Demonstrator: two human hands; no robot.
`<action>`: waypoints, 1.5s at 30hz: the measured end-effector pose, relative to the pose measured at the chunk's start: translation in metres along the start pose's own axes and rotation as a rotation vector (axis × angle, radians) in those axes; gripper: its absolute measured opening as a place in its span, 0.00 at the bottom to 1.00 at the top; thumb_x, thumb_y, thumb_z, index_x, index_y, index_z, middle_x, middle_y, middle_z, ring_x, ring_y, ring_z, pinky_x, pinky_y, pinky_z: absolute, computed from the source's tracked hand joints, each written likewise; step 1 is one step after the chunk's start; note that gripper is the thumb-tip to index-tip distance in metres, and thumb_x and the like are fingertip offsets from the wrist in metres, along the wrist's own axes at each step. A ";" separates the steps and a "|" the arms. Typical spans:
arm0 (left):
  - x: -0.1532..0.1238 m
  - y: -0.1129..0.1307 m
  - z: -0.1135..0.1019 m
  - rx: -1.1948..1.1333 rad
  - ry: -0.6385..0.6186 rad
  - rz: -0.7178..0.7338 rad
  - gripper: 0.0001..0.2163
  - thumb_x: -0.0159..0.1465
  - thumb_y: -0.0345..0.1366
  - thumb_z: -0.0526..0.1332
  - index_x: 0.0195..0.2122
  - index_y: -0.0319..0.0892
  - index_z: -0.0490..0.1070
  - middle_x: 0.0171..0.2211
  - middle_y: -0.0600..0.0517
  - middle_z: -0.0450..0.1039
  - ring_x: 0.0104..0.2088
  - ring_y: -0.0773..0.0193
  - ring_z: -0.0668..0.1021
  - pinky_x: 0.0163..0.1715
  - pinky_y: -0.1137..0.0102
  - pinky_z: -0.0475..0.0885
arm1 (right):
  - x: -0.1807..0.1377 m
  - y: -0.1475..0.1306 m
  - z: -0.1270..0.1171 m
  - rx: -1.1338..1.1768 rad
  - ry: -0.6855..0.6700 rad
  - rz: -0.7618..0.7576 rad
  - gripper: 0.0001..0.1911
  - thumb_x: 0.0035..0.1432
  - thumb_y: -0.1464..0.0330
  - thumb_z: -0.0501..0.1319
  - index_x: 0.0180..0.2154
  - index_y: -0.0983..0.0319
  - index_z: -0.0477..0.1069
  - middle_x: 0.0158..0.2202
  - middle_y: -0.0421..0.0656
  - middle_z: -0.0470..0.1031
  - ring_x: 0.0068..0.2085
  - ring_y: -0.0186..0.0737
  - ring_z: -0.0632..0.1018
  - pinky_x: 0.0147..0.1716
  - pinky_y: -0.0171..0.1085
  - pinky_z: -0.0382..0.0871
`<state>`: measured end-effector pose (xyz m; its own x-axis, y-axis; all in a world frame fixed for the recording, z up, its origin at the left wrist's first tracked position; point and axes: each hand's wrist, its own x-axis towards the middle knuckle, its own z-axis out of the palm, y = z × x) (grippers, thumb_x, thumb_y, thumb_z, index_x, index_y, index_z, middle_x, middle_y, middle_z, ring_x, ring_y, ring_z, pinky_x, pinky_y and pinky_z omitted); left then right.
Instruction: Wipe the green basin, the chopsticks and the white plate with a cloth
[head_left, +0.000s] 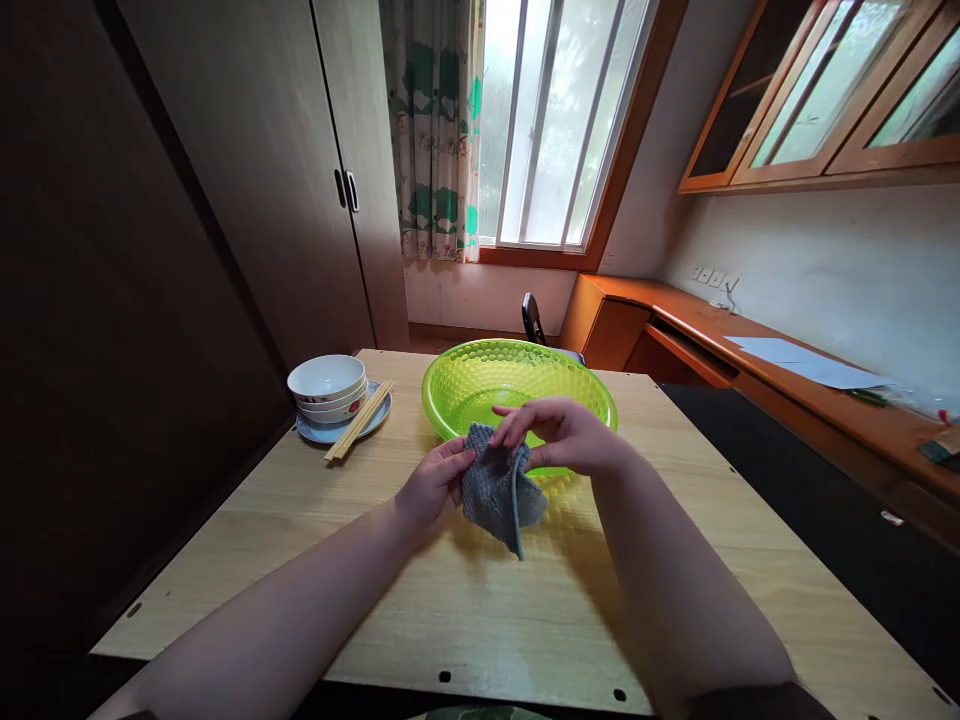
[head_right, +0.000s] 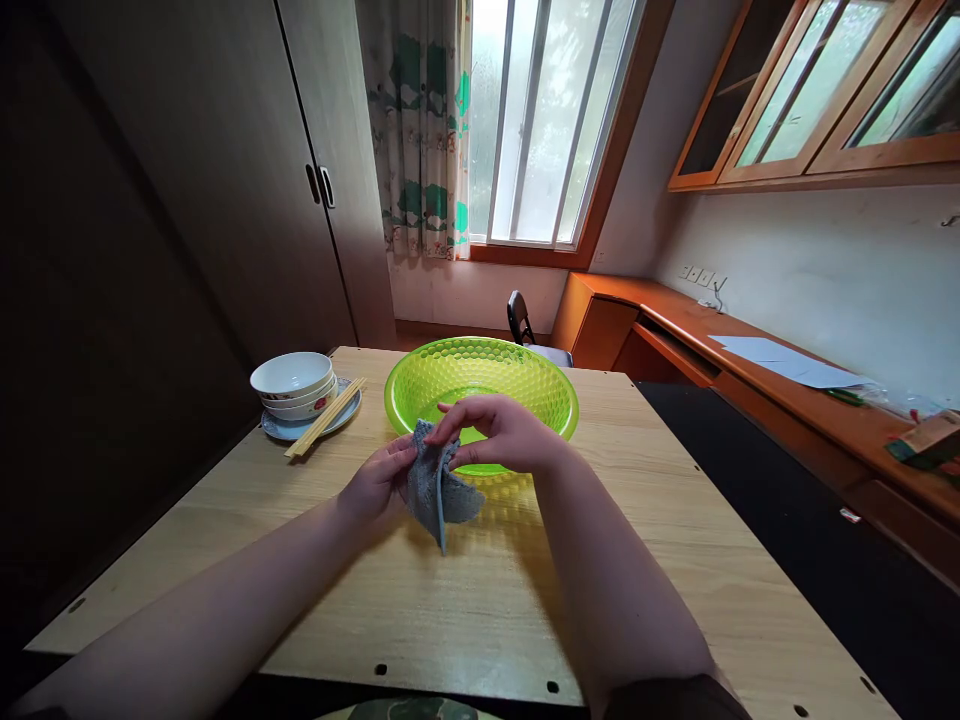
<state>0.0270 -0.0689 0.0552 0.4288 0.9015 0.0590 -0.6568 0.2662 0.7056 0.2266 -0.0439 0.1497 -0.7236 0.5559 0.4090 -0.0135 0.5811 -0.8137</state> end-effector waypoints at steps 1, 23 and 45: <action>0.000 0.000 0.000 0.014 -0.002 -0.014 0.12 0.56 0.33 0.68 0.41 0.35 0.77 0.36 0.45 0.81 0.34 0.62 0.81 0.37 0.71 0.74 | 0.000 0.000 0.001 0.017 0.005 0.019 0.17 0.48 0.57 0.72 0.34 0.60 0.75 0.36 0.42 0.79 0.41 0.38 0.79 0.54 0.47 0.68; 0.006 -0.010 -0.004 0.244 -0.042 0.003 0.21 0.52 0.40 0.71 0.47 0.39 0.76 0.34 0.47 0.80 0.33 0.60 0.80 0.32 0.70 0.72 | 0.014 -0.001 0.031 -0.737 0.347 0.410 0.07 0.57 0.66 0.63 0.39 0.57 0.73 0.34 0.40 0.78 0.35 0.37 0.75 0.35 0.36 0.63; 0.005 -0.010 -0.010 0.292 -0.061 -0.046 0.19 0.52 0.41 0.71 0.44 0.40 0.76 0.33 0.49 0.77 0.30 0.66 0.76 0.31 0.73 0.68 | 0.012 0.002 0.027 -0.514 0.227 0.304 0.10 0.55 0.65 0.67 0.40 0.57 0.74 0.37 0.39 0.76 0.38 0.35 0.76 0.38 0.36 0.67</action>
<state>0.0297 -0.0637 0.0415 0.4958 0.8665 0.0586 -0.4334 0.1884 0.8813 0.1989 -0.0523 0.1419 -0.4779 0.8201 0.3148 0.5428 0.5574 -0.6282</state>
